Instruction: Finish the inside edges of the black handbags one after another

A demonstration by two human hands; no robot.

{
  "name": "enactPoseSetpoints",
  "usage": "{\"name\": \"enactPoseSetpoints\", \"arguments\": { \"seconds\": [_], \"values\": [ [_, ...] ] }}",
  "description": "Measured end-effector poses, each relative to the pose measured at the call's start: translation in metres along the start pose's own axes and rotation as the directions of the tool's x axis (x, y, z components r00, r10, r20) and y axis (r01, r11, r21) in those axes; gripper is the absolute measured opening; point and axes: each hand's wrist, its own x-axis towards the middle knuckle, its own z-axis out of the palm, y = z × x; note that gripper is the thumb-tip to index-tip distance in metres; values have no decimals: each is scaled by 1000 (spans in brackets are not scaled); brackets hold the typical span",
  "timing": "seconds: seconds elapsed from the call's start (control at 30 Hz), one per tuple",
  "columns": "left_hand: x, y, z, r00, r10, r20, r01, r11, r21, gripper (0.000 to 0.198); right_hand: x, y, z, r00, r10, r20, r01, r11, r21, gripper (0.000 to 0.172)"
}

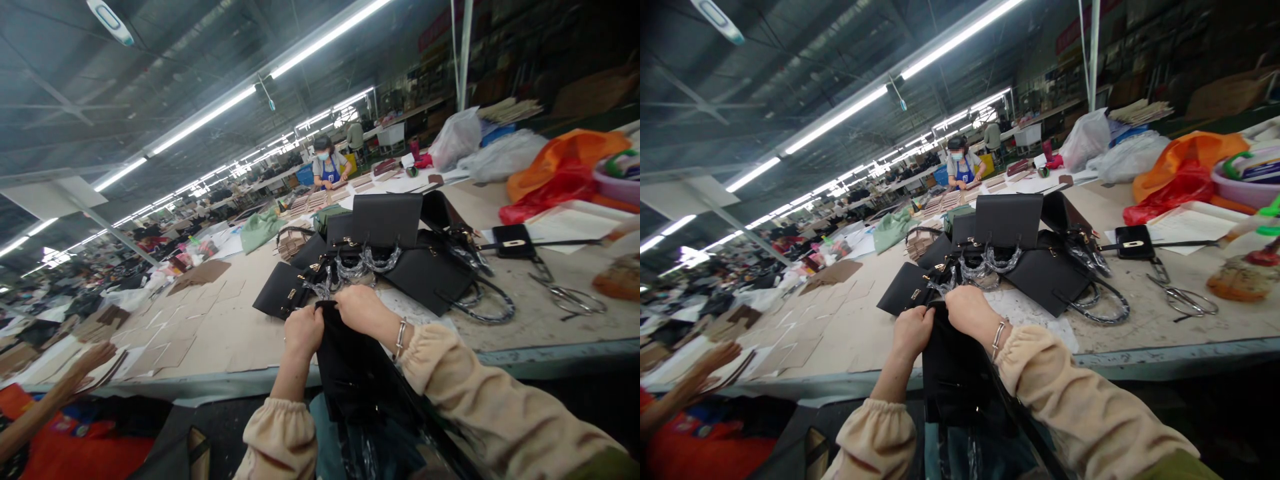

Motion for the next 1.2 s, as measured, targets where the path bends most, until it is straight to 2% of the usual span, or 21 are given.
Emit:
{"name": "enactPoseSetpoints", "arguments": {
  "seconds": [0.6,0.97,1.07,1.2],
  "values": [
    [2,3,-4,1000,-7,11,7,1000,12,40,2,1,2,1000,-1,4,1,1000,4,29],
    [6,7,-4,1000,17,8,-17,1000,-1,38,7,14,-6,993,-108,44,108,994,-6,28],
    [6,8,-5,999,34,0,-34,999,-7,38,14,12,-3,994,-103,35,103,995,-5,32],
    [4,9,-6,999,35,-10,-35,999,-15,38,21,11,3,993,-119,22,118,993,27,28]
  ]
}}
